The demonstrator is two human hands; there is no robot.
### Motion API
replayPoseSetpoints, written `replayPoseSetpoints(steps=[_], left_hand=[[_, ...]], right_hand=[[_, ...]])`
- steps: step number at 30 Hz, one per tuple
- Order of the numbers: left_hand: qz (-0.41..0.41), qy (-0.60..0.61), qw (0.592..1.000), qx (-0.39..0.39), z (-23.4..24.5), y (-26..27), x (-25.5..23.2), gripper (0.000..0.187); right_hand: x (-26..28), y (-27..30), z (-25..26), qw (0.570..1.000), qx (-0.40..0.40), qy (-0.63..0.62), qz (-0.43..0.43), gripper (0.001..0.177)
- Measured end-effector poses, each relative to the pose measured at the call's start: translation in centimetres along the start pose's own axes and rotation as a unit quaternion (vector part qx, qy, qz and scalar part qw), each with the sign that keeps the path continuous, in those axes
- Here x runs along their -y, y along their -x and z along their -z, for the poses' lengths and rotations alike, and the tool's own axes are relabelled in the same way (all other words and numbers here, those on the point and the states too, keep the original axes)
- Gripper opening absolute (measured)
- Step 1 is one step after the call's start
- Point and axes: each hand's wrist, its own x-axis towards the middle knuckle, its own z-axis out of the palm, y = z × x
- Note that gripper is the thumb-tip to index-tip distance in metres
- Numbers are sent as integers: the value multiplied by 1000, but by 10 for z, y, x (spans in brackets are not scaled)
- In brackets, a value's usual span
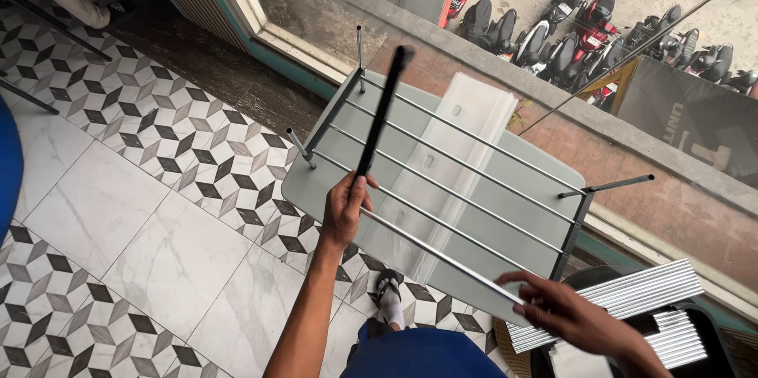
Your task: The person assembles a metal drying rack by inserting metal rods into a gray plastic base. They repeatedly pick up rods from a black bin, insert them into the base, and adjust their positions. The person also handles translucent plastic sheets, placing them on the rack and adjusting them.
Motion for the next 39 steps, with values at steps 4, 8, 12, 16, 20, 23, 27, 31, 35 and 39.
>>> replayPoseSetpoints(steps=[4, 8, 12, 16, 20, 23, 27, 31, 35, 39], left_hand=[[-79, 15, 996, 44, -22, 10, -21, 54], [-109, -40, 991, 63, -45, 20, -31, 58], [-134, -119, 982, 61, -66, 25, -43, 57], [-125, -162, 977, 62, -92, 38, -58, 57], [-150, -181, 970, 54, -120, 57, -71, 58], [-179, -167, 968, 56, -135, 71, -80, 59], [-228, -106, 965, 75, -150, 88, -90, 61], [-215, -148, 964, 57, -155, 99, -100, 58], [-194, -198, 960, 44, -159, 115, -104, 58], [-166, -176, 969, 53, -159, 127, -102, 57]], right_hand=[[-80, 14, -48, 911, 89, -366, -171, 38], [-177, 4, -99, 910, 105, -386, -105, 48], [-229, 8, -118, 962, 25, -272, -22, 49], [-242, 30, -122, 989, -122, 20, -84, 39], [-274, 48, -133, 988, -142, 0, -59, 41], [-317, 60, -143, 969, -28, -244, 24, 45], [-357, 65, -161, 931, 38, -359, 50, 55], [-355, 81, -161, 958, -19, -283, 29, 47], [-339, 92, -162, 980, -197, -2, -5, 40], [-344, 102, -159, 968, -9, -248, -37, 47]])
